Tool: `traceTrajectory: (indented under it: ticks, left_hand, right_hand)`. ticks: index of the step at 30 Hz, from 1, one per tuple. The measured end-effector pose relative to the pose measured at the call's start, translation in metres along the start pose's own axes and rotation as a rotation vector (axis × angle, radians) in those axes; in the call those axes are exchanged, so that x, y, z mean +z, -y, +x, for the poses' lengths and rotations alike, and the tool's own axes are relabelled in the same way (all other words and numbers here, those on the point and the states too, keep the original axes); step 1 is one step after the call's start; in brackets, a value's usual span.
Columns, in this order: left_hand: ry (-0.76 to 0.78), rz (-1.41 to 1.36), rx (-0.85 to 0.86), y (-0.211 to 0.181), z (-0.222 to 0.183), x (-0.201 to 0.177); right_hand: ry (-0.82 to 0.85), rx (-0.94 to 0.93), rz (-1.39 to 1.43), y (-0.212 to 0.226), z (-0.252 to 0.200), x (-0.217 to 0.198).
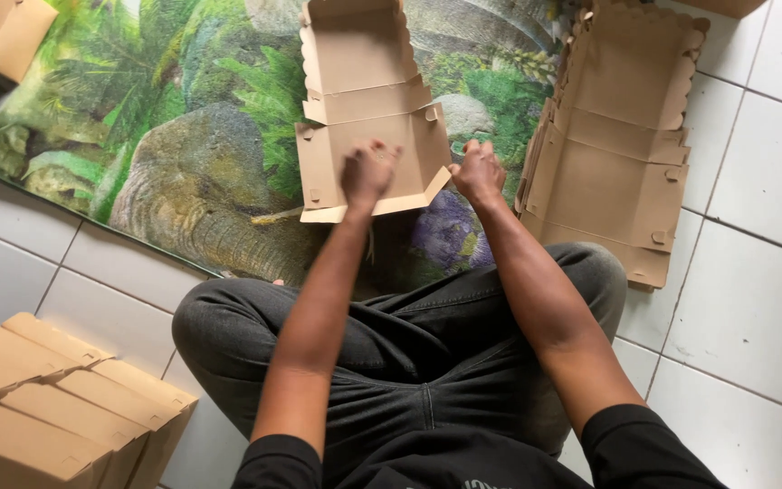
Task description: Folding flat cardboard templates into three-dimensional boxes by hand.
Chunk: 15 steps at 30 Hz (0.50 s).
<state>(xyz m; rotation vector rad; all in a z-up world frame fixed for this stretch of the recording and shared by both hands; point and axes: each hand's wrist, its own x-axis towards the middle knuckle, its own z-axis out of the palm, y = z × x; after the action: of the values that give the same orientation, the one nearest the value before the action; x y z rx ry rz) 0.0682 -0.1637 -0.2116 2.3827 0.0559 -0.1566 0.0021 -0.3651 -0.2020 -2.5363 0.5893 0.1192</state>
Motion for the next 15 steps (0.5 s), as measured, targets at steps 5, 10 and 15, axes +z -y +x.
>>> traceTrajectory:
  ticks: [5, 10, 15]
  left_hand:
    - [-0.059, 0.184, -0.014, 0.035, 0.018, -0.124]
    - [0.087, 0.265, -0.16, 0.114, 0.028, -0.13]
    - [0.289, 0.136, -0.243, 0.108, 0.025, -0.099]
  right_hand:
    - [-0.385, -0.452, -0.013, 0.045, -0.016, -0.001]
    - [-0.467, -0.886, -0.14, 0.125, -0.081, 0.056]
    - [-0.245, -0.966, -0.362, 0.139, -0.099, 0.149]
